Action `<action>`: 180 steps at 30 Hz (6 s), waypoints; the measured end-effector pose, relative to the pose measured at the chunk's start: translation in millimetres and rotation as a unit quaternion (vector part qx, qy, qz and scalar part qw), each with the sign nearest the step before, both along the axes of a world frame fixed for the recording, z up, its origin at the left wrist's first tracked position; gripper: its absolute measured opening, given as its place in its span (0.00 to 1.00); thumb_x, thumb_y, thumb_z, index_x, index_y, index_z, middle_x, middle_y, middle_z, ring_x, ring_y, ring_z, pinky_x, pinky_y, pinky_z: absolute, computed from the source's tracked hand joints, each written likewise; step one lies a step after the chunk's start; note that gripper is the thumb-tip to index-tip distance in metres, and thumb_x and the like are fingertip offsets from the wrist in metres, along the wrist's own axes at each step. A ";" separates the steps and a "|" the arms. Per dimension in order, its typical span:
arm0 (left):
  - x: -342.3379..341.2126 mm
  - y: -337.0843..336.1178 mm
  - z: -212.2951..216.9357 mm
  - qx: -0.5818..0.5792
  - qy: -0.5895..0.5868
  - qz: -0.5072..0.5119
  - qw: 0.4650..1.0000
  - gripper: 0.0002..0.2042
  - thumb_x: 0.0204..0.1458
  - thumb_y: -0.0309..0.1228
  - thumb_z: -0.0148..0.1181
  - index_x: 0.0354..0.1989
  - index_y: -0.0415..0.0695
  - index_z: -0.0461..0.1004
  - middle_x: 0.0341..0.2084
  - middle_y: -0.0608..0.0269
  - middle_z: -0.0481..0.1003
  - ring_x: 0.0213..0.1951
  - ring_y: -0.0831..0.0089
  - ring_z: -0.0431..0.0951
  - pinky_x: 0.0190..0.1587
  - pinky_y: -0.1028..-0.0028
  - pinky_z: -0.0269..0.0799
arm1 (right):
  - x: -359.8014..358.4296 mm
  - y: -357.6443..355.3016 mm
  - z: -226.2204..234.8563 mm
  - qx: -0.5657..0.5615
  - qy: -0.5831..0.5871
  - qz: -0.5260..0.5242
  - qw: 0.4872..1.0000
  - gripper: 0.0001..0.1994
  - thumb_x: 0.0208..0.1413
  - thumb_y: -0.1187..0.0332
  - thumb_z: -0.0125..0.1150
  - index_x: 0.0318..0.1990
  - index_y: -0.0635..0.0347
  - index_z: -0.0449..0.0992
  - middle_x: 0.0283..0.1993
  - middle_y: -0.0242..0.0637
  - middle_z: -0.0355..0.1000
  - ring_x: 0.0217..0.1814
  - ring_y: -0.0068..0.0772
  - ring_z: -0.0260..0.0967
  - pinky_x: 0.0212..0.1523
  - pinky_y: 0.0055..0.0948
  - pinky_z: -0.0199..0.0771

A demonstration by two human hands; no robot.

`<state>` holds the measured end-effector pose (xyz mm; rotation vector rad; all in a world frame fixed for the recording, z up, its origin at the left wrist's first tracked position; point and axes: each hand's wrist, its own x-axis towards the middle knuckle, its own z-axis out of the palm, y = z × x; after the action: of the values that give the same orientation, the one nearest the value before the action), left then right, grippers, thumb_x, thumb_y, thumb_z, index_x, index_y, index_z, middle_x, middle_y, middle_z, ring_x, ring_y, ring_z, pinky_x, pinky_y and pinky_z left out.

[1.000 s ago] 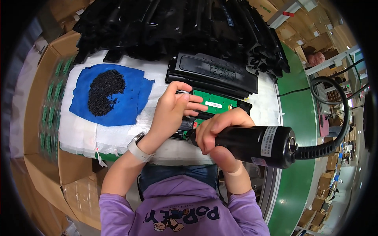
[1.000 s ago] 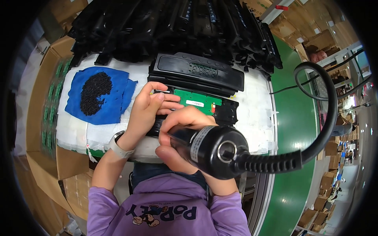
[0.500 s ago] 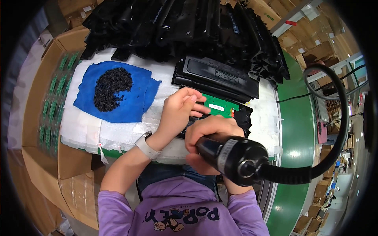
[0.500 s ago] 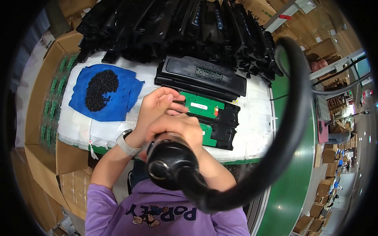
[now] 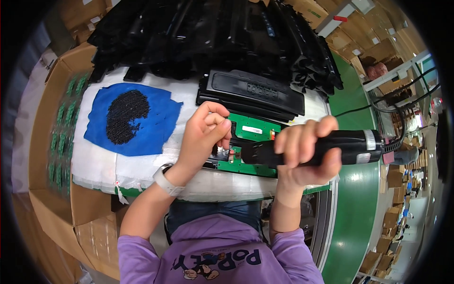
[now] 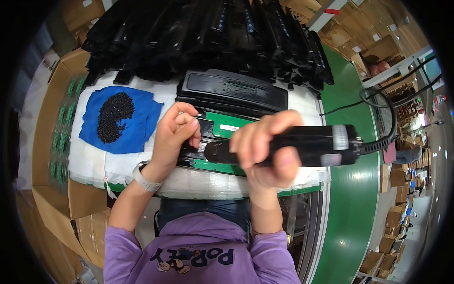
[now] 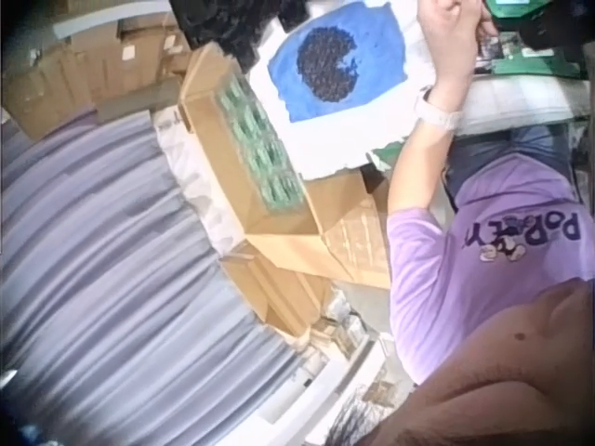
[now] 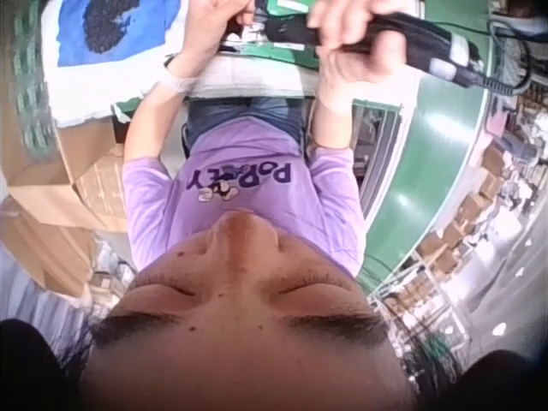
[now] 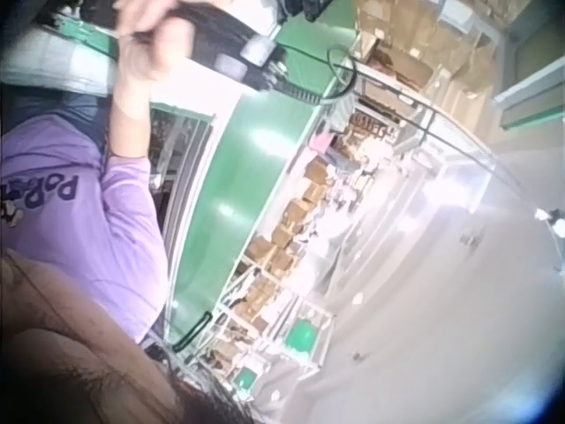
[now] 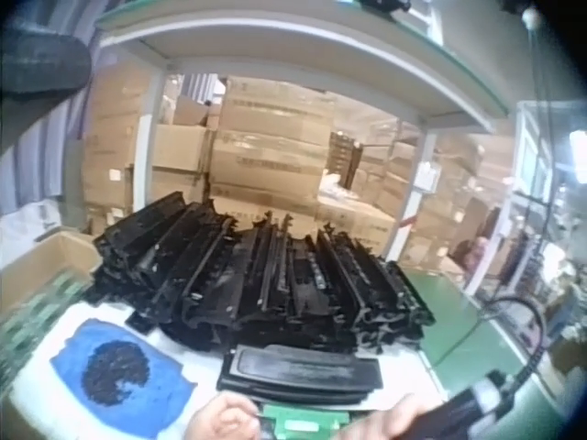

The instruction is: Assembling components and using an electric screwdriver to secure parts of toner cartridges on a production line.

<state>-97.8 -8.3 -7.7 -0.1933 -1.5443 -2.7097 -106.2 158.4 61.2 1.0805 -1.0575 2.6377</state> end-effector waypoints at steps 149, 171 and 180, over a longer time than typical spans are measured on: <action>-19.7 20.3 29.9 -0.533 0.192 0.419 0.710 0.18 0.46 0.29 0.61 0.44 0.37 0.63 0.41 0.55 0.64 0.46 0.61 0.64 0.49 0.69 0.59 | -116.5 105.7 10.9 0.726 -0.077 -0.354 0.584 0.32 0.36 0.46 0.64 0.42 0.68 0.76 0.41 0.50 0.74 0.43 0.44 0.73 0.45 0.33 0.71; 1.1 45.0 32.6 -0.156 -0.260 -0.196 0.933 0.28 0.56 0.54 0.43 0.56 0.46 0.62 0.49 0.56 0.70 0.51 0.62 0.72 0.42 0.63 0.72 | -113.5 93.4 -4.1 0.726 0.001 0.197 0.659 0.52 0.42 0.39 0.61 0.64 0.72 0.46 0.59 0.58 0.60 0.61 0.45 0.59 0.59 0.29 0.58; 29.8 49.0 29.6 -0.194 -0.254 -0.160 0.934 0.28 0.57 0.54 0.42 0.58 0.46 0.59 0.48 0.57 0.69 0.48 0.65 0.73 0.41 0.65 0.72 | -63.8 71.6 -21.4 0.627 -0.049 0.191 0.753 0.47 0.40 0.50 0.67 0.64 0.64 0.49 0.59 0.55 0.58 0.61 0.44 0.56 0.61 0.32 0.55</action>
<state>-67.9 40.7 21.9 0.3147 -2.3797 -2.7966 -170.0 230.0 39.8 1.3500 -3.0971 1.9338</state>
